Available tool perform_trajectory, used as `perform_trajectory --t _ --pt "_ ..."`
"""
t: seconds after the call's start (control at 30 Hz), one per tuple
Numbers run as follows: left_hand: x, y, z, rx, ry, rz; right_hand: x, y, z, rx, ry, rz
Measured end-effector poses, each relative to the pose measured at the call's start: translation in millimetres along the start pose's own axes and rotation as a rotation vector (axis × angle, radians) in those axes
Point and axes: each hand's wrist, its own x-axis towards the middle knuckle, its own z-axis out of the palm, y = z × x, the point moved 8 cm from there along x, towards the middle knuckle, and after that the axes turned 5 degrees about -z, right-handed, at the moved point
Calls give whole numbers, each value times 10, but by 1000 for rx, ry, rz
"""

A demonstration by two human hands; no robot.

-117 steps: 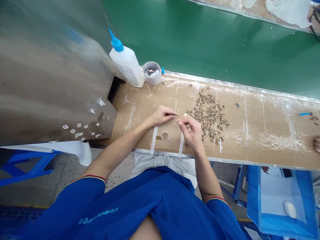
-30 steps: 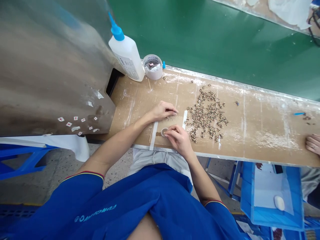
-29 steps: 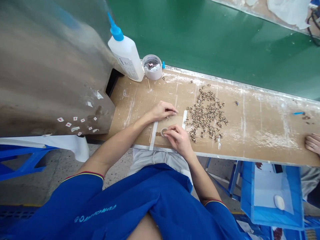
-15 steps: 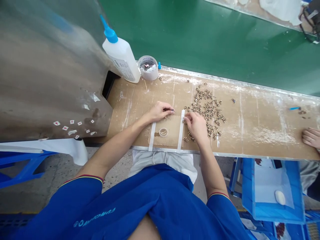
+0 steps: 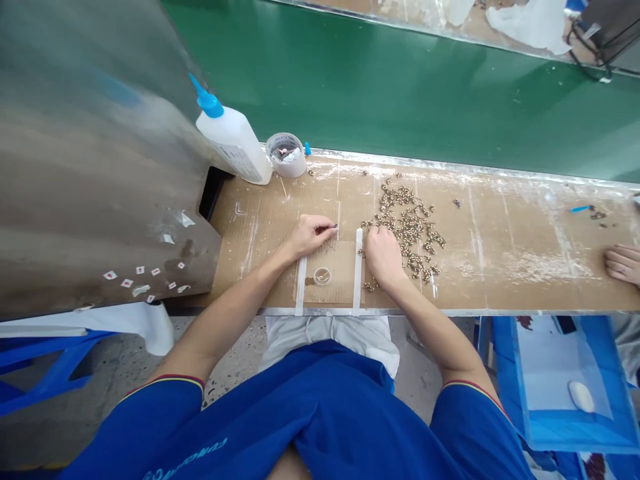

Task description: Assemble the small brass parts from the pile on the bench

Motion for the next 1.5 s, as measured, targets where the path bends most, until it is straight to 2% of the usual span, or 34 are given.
perform_trajectory --t 0.23,0.47,0.53,0.63,0.73,0.83,0.97,1.1,1.5 --pt "-17 5 -48 15 21 -41 49 38 -53 -44 -70 29" --pt "-14 30 -65 12 18 -40 111 270 -79 26 -50 70" --pt "-18 31 -67 18 17 -49 140 351 -94 173 -2 64" --pt "-17 26 -46 33 -7 -55 235 369 -164 586 155 -24" --pt "-15 32 -26 45 -33 -37 364 252 -166 987 264 -141" --pt "-18 46 -31 46 -40 -20 477 90 -44 1167 273 -175" --pt "-24 39 -20 44 -66 -47 508 -38 125 1219 250 -173" --pt "-15 19 2 32 -77 -81 469 -89 203 1206 210 -183" --pt "-6 17 35 39 -95 -109 431 -102 166 1164 206 -203"
